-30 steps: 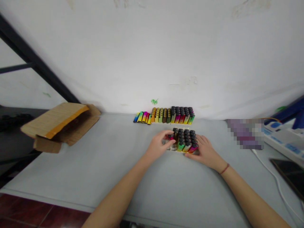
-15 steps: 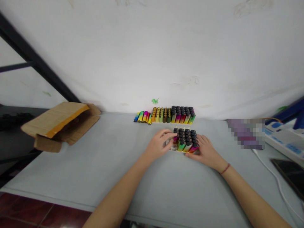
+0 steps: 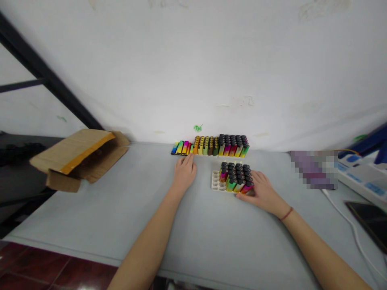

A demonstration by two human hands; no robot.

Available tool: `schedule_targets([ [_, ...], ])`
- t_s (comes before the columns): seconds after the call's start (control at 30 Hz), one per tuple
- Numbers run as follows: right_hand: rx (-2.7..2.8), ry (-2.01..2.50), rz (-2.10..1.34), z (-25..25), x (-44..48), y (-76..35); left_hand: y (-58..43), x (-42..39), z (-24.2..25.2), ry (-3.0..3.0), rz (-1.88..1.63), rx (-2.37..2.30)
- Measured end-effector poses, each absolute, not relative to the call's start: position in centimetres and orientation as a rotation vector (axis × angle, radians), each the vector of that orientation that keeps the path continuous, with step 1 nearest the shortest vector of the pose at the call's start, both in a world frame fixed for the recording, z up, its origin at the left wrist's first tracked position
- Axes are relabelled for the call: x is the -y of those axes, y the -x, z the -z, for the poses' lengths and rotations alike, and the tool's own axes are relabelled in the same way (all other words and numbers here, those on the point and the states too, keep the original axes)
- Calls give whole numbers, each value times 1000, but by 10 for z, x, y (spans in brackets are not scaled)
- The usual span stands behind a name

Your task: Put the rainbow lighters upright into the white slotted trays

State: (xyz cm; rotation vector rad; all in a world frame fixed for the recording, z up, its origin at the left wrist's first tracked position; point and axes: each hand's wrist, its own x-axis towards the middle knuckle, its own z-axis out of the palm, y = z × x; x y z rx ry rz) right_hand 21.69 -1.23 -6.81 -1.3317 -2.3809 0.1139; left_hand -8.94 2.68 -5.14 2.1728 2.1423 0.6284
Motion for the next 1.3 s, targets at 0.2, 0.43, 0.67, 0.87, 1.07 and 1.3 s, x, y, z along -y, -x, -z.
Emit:
schedule_targets([
  [0.2, 2385, 1323, -111, 67, 12, -217, 84, -9, 22, -2157, -386, -2313],
  [0.43, 2375, 1318, -128, 68, 13, -217, 100, -10, 19, -2081, -458, -2367],
  [0.67, 2381, 1318, -132, 68, 13, -217, 106, -17, 35, -2017, -505, -2252],
  [0.87, 2375, 1315, -125, 68, 13, -217, 106, -21, 35, -1931, -772, -2064],
  [1.07, 2362, 1311, -125, 69, 13, -217, 96, -26, 35, -1523, -1272, -1723],
  [1.3, 2372, 1312, -122, 68, 13, -217, 78, -21, 24, -1070, -1437, -1377],
])
